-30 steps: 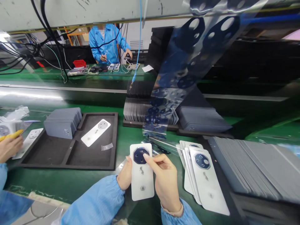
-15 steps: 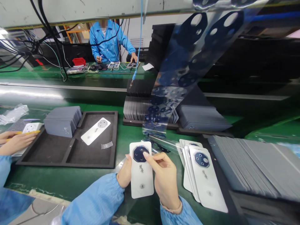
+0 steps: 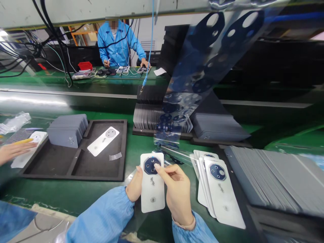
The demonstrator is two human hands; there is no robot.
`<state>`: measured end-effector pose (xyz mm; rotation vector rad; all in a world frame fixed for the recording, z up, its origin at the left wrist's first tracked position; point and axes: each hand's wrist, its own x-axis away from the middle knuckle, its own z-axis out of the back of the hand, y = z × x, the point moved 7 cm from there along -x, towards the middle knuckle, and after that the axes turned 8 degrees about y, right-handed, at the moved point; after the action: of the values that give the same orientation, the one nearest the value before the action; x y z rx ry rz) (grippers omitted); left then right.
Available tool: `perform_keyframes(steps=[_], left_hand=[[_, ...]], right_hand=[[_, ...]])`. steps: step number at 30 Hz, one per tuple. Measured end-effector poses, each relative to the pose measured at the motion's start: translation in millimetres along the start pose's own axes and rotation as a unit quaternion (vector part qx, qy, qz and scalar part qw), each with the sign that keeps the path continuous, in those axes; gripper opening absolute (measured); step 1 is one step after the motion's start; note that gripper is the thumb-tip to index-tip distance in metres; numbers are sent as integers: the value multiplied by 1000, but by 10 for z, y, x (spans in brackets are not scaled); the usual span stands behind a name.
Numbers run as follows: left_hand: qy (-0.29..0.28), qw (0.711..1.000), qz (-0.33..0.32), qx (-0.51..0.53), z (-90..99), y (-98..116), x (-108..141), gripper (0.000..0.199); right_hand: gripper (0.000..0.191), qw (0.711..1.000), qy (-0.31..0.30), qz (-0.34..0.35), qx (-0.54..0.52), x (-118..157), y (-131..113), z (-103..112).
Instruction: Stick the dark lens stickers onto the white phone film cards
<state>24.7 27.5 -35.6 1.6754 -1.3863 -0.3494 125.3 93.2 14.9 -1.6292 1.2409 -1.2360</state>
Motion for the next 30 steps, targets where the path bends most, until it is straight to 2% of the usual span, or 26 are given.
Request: perform_keyframes(steps=[4, 8, 16, 18, 20, 22, 25, 27, 30], left_hand=[[2, 1000, -10, -10, -7, 30, 2, 88], [-12, 1000, -5, -15, 1, 19, 10, 85], [-11, 998, 50, 27, 39, -107, -13, 87], [-23, 996, 67, 60, -13, -114, -8, 84], [-42, 991, 79, 96, -82, -102, 9, 80], [-44, 990, 78, 112, -117, -79, 29, 75], [-20, 994, 71, 85, -82, -73, 46, 71], [-22, 995, 81, 62, -54, -105, 54, 74], [-31, 996, 77, 42, -14, -132, 55, 79]], right_hand=[[41, 1000, 7, 7, 12, 7, 17, 16], [39, 998, 15, 46, 49, 8, 29, 47], [37, 991, 22, 84, 100, 28, 48, 70], [35, 987, 20, 111, 114, 58, -5, 58], [31, 976, 17, 170, 133, 115, -110, 34], [25, 948, 14, 276, 157, 220, -268, -1], [20, 871, 2, 448, 202, 448, -469, -65], [22, 825, -8, 516, 233, 568, -523, -98], [25, 781, -13, 562, 272, 667, -545, -119]])
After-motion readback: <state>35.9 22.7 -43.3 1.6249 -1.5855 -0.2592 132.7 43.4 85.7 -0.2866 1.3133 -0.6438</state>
